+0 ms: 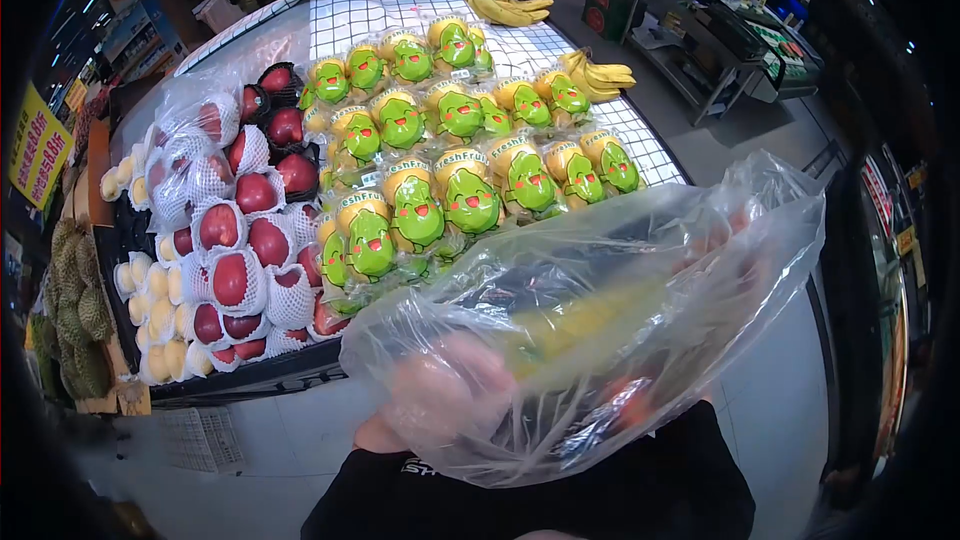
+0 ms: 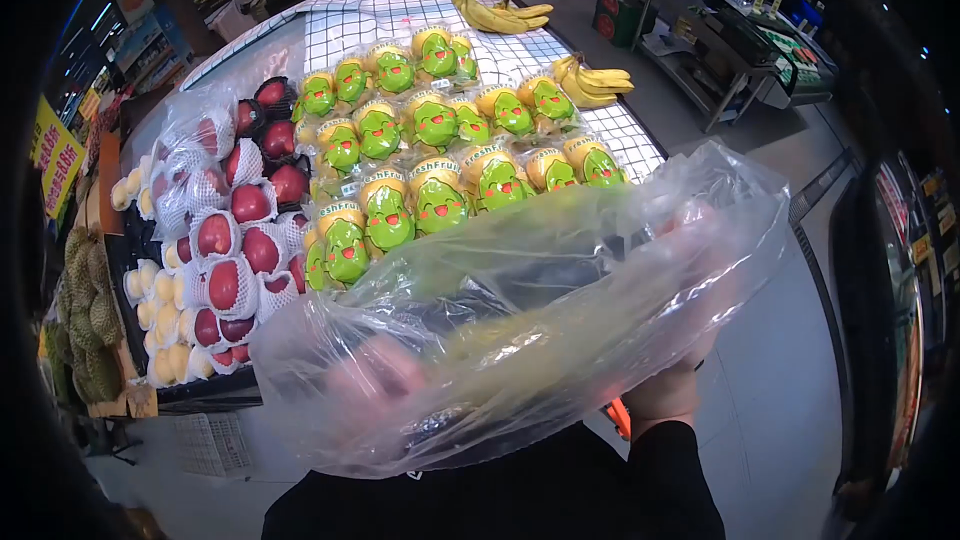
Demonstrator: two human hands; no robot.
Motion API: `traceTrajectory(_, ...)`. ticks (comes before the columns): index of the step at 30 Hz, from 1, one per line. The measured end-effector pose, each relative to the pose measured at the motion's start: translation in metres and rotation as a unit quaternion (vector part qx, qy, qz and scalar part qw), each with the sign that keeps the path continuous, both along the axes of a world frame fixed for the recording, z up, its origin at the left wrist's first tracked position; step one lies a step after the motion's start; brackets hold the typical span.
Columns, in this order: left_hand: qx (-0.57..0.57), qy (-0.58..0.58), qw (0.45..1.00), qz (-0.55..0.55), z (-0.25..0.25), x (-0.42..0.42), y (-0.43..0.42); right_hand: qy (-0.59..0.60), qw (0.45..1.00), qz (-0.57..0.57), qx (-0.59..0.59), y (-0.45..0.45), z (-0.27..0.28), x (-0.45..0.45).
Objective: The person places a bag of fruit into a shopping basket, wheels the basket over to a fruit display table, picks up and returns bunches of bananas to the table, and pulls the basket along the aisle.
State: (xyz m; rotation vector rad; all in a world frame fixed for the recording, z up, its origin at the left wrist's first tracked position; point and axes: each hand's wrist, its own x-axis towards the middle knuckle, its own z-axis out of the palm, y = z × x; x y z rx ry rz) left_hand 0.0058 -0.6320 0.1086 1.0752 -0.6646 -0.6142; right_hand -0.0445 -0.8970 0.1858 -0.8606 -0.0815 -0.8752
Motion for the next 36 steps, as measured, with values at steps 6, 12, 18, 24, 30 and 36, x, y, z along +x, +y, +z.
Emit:
traceTrajectory(6,-0.085,0.081,0.990,0.077,-0.065,-0.073,-0.042,0.049,0.996,0.053,-0.047,-0.031,-0.060,-0.069)
traceTrajectory(12,0.012,0.236,0.962,0.140,-0.105,-0.132,-0.047,0.069,0.968,0.200,-0.136,-0.043,-0.112,-0.097)
traceTrajectory(18,0.208,0.257,0.928,0.172,-0.118,-0.155,-0.051,0.147,0.963,0.162,-0.155,-0.027,-0.149,-0.127)
traceTrajectory(24,0.153,0.197,0.961,0.120,-0.134,-0.164,-0.015,0.240,0.949,0.178,-0.097,-0.001,-0.183,-0.153)
traceTrajectory(30,0.238,0.182,0.933,0.198,-0.149,-0.215,0.022,0.413,0.871,0.201,-0.174,0.032,-0.207,-0.186)
traceTrajectory(36,0.309,0.189,0.905,0.222,-0.163,-0.257,0.047,0.456,0.830,0.215,-0.239,0.067,-0.231,-0.221)
